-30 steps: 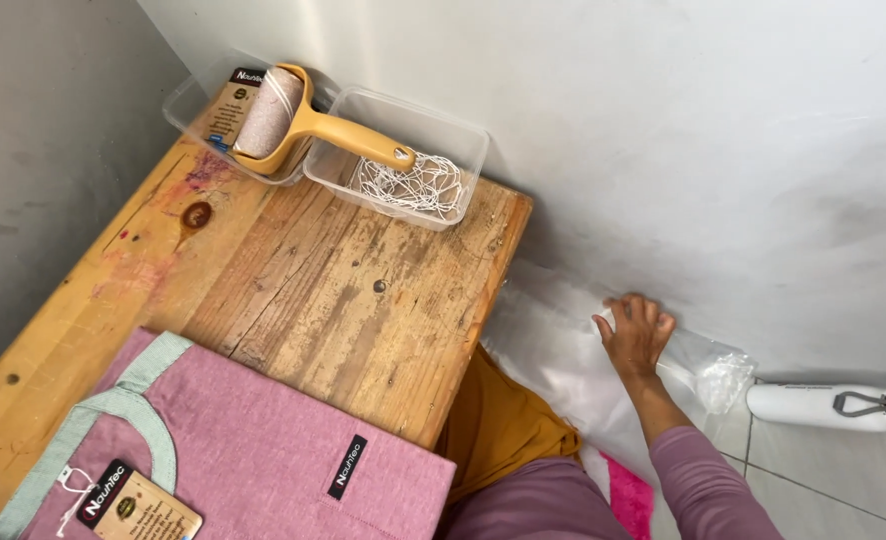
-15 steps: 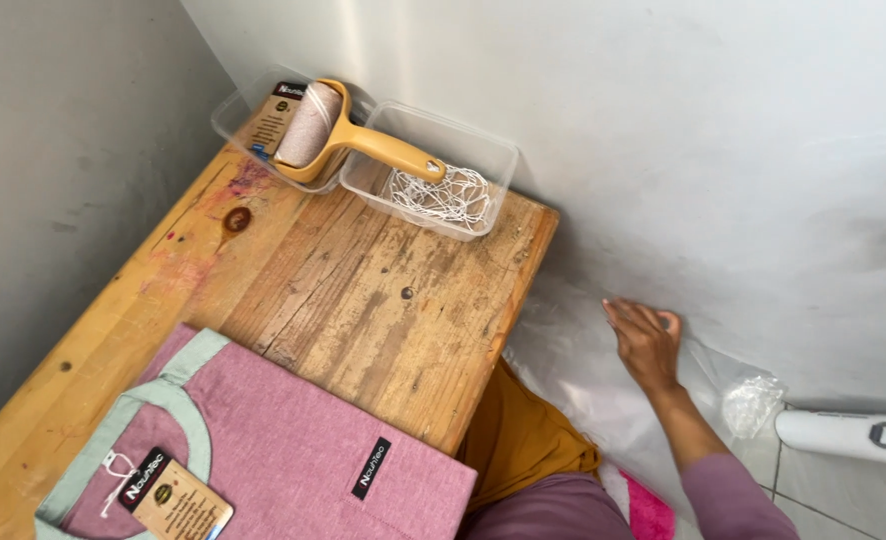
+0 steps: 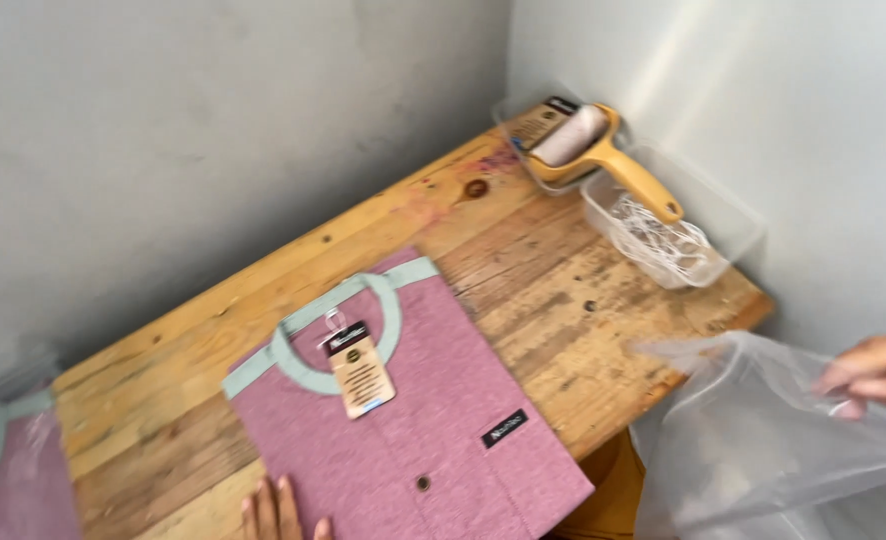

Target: The person folds a pink shirt on a wooden table, attaches a tag to the collar, and places the folded shirt into a clear plastic bag. The person then uses a lint roller on the shirt before placing it in the bag.

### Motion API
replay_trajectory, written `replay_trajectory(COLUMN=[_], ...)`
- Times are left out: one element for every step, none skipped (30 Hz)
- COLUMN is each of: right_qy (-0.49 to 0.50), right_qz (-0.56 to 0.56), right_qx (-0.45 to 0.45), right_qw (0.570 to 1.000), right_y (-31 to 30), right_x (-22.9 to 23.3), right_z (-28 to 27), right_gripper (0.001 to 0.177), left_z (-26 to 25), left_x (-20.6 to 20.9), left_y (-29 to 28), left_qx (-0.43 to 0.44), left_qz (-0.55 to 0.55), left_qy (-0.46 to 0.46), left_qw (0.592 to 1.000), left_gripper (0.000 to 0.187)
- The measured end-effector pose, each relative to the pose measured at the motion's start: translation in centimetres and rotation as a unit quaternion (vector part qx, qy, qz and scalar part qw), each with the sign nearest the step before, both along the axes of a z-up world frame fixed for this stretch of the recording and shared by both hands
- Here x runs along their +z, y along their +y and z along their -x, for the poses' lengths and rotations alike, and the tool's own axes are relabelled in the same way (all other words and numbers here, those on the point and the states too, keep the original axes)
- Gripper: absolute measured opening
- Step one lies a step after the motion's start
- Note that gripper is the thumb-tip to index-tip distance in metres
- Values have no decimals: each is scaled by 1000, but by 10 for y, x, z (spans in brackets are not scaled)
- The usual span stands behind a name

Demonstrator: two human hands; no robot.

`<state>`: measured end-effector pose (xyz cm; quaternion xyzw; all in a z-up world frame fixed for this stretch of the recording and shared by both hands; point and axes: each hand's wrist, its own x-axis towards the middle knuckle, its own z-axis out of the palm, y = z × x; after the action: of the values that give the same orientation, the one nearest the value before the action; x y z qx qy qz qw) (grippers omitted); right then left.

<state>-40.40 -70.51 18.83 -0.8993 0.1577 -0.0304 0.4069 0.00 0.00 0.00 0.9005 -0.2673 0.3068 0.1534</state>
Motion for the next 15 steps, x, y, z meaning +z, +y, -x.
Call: replay_trajectory(right_qy=[-2, -53, -102, -104, -100, -94, -95, -183, -266, -265, -278, -288, -284, -313, -336], right_qz=[2, -11, -26, -27, -66, -105, -107, -160, -211, -214, -270, -323, -325, -426, -521], right_qx=[17, 117, 217, 229, 161, 90, 101, 20, -60, -52, -106, -159, -152, -159, -165], right_qw=[1000, 992, 971, 967, 980, 986, 985, 970, 939, 939, 916, 888, 889, 834, 767], right_y=[-17, -30, -42, -57, -71, -84, -20, 50, 123, 141, 159, 177, 203, 230, 257], right_x=[22, 42, 63, 79, 95, 109, 142, 178, 215, 205, 195, 184, 169, 154, 139], right_z=[-42, -83, -125, -162, -200, -235, -281, -310, -321, -336, -351, -365, -373, -379, -385], right_gripper=[31, 36, 44, 44, 58, 76, 76, 45, 20, 20, 12, 7, 7, 17, 27], left_z=[14, 27, 39, 39, 40, 40, 39, 38, 36, 39, 41, 44, 50, 57, 64], left_x=[38, 76, 114, 120, 125, 130, 127, 125, 123, 138, 152, 165, 171, 177, 183], left_y=[-13, -26, -40, -37, -35, -32, -27, -22, -17, -18, -20, -22, -25, -28, -31], left_qx=[17, 42, 68, 81, 81, 79, 90, 56, 22, 30, -33, -96, -89, -164, -231], left_qz=[2, -14, -27, -25, -59, -94, -92, -68, -43, -42, 67, 175, 177, 330, 469], left_qy=[-2, 72, 147, 145, 176, 208, 207, 213, 218, 218, 246, 269, 268, 362, 437], left_qw=[1000, 996, 986, 986, 979, 970, 970, 973, 975, 974, 966, 942, 943, 856, 732], left_gripper=[74, 70, 69, 69, 70, 72, 72, 76, 80, 80, 77, 75, 75, 92, 111])
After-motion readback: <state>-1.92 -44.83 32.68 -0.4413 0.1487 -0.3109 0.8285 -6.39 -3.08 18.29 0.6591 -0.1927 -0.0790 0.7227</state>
